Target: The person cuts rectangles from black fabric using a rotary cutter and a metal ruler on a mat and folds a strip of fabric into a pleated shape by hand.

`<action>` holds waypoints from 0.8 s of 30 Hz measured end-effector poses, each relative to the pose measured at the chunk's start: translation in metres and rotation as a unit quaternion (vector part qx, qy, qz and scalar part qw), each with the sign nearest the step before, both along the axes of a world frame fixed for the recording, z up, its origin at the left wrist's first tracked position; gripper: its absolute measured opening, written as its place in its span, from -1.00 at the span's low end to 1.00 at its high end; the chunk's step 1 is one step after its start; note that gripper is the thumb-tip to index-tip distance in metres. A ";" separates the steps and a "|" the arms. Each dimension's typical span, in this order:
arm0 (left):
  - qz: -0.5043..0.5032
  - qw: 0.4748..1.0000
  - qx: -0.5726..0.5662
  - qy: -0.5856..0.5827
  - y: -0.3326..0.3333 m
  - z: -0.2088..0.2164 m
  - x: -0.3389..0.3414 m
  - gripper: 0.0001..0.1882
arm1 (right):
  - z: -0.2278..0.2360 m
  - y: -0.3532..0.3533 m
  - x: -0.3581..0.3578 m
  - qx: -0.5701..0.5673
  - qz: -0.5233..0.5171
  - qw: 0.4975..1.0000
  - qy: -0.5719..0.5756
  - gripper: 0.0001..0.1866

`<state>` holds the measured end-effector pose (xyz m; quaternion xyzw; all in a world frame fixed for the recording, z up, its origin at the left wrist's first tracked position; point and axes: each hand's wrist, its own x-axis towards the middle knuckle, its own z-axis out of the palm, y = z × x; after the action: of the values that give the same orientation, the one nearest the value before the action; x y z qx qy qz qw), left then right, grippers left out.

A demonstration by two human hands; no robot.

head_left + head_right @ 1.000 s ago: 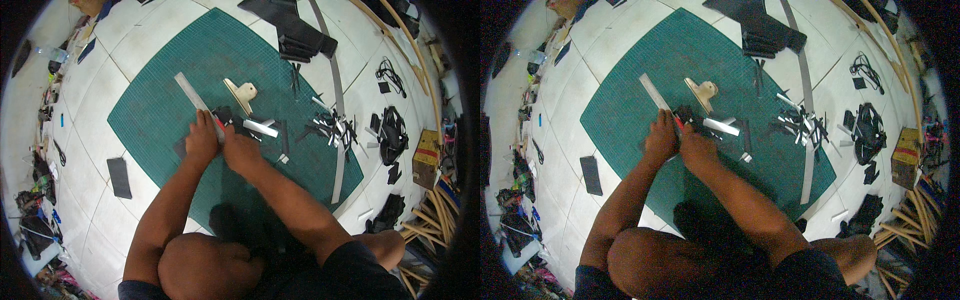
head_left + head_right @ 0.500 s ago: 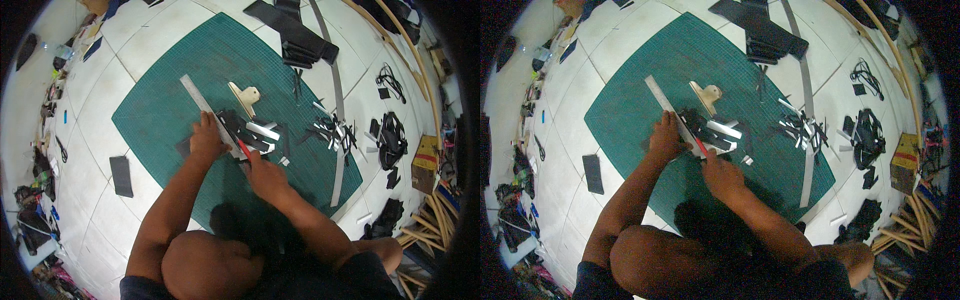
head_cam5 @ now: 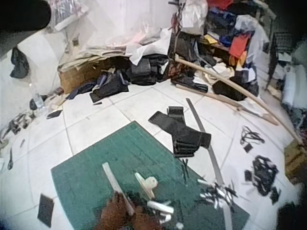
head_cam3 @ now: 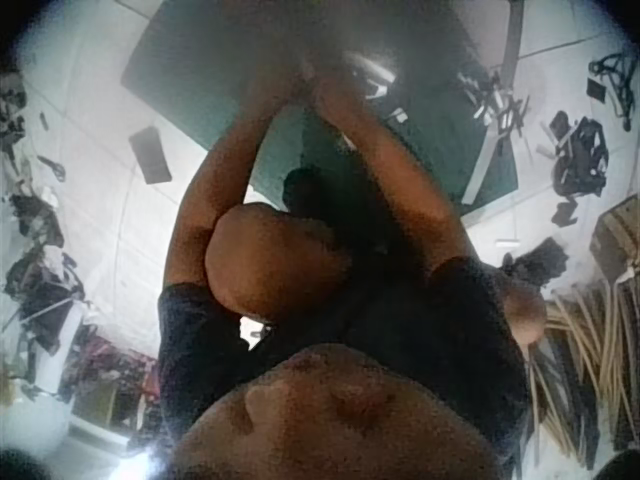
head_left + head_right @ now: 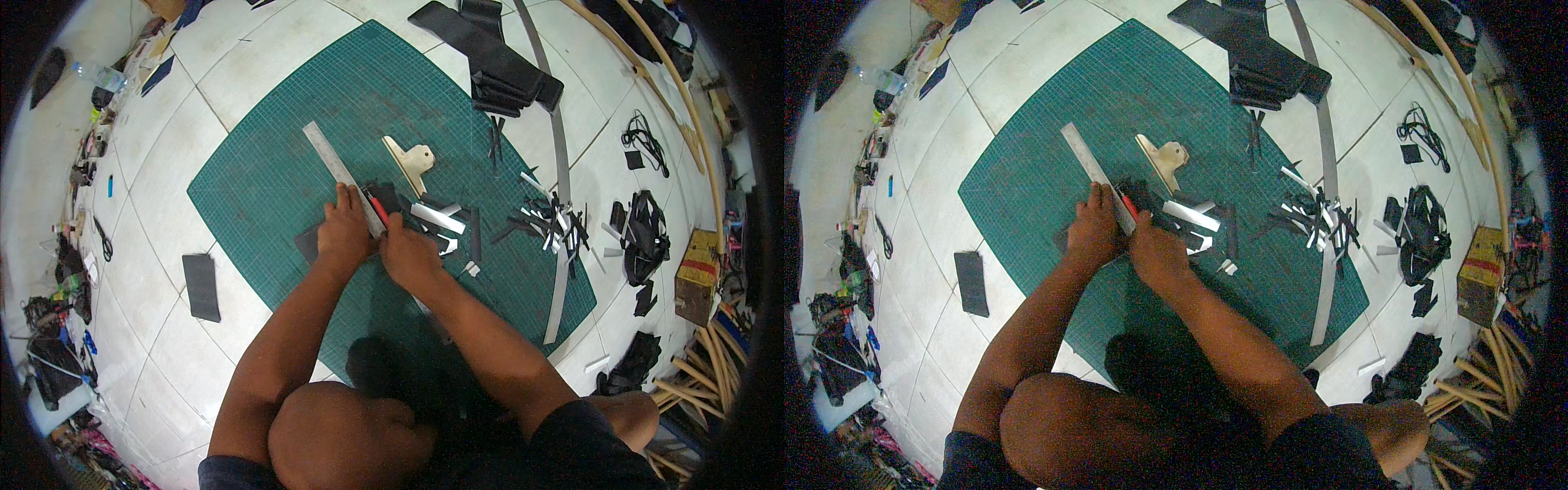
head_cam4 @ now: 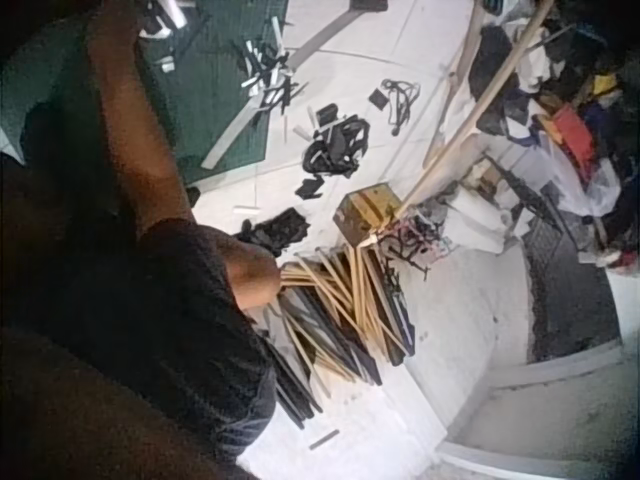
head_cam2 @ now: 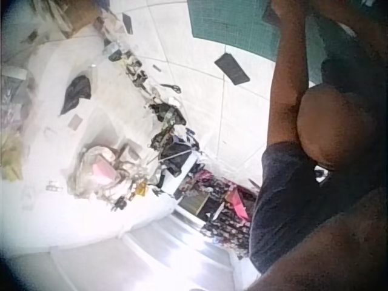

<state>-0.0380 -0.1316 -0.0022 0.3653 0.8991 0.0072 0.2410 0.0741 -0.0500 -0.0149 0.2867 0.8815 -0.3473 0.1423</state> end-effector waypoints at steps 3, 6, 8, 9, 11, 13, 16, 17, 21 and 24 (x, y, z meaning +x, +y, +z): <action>-0.008 1.000 0.003 0.015 -0.001 -0.004 -0.002 0.03 | 0.001 0.001 -0.004 0.007 0.010 1.000 -0.014 -0.75; -0.011 1.000 -0.002 0.017 -0.001 -0.006 -0.002 0.01 | 0.009 0.001 -0.007 0.009 0.016 1.000 -0.006 -0.75; -0.012 0.999 -0.039 0.030 -0.001 -0.009 -0.003 0.06 | 0.017 0.004 -0.009 -0.017 0.018 1.000 0.004 -0.77; -0.014 0.998 -0.058 0.033 0.000 -0.011 -0.002 0.08 | 0.022 0.005 -0.011 -0.021 0.020 1.000 -0.004 -0.76; -0.005 0.999 -0.035 0.034 0.001 -0.012 -0.004 0.11 | 0.026 0.008 -0.013 -0.027 0.025 0.999 -0.020 -0.75; -0.009 0.999 -0.022 0.026 0.003 -0.008 0.000 0.15 | 0.024 0.008 0.005 -0.034 0.026 0.998 -0.038 -0.73; -0.015 1.000 -0.013 0.006 -0.001 -0.001 0.001 0.23 | 0.033 -0.001 0.045 -0.057 0.016 0.993 -0.103 -0.72; -0.011 1.000 0.000 0.002 -0.005 -0.004 -0.001 0.25 | 0.034 -0.004 0.057 -0.057 0.020 0.991 -0.117 -0.72; -0.014 1.000 0.016 -0.008 -0.001 -0.001 -0.003 0.28 | 0.045 -0.009 0.105 -0.053 0.035 0.984 -0.166 -0.71; -0.005 1.000 0.016 -0.019 -0.002 0.001 -0.003 0.27 | 0.066 -0.005 0.103 -0.045 0.043 0.984 -0.166 -0.70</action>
<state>-0.0408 -0.1333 -0.0013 0.3731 0.8925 0.0267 0.2520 0.1776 -0.0547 0.0507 0.2951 0.8407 -0.3279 0.3141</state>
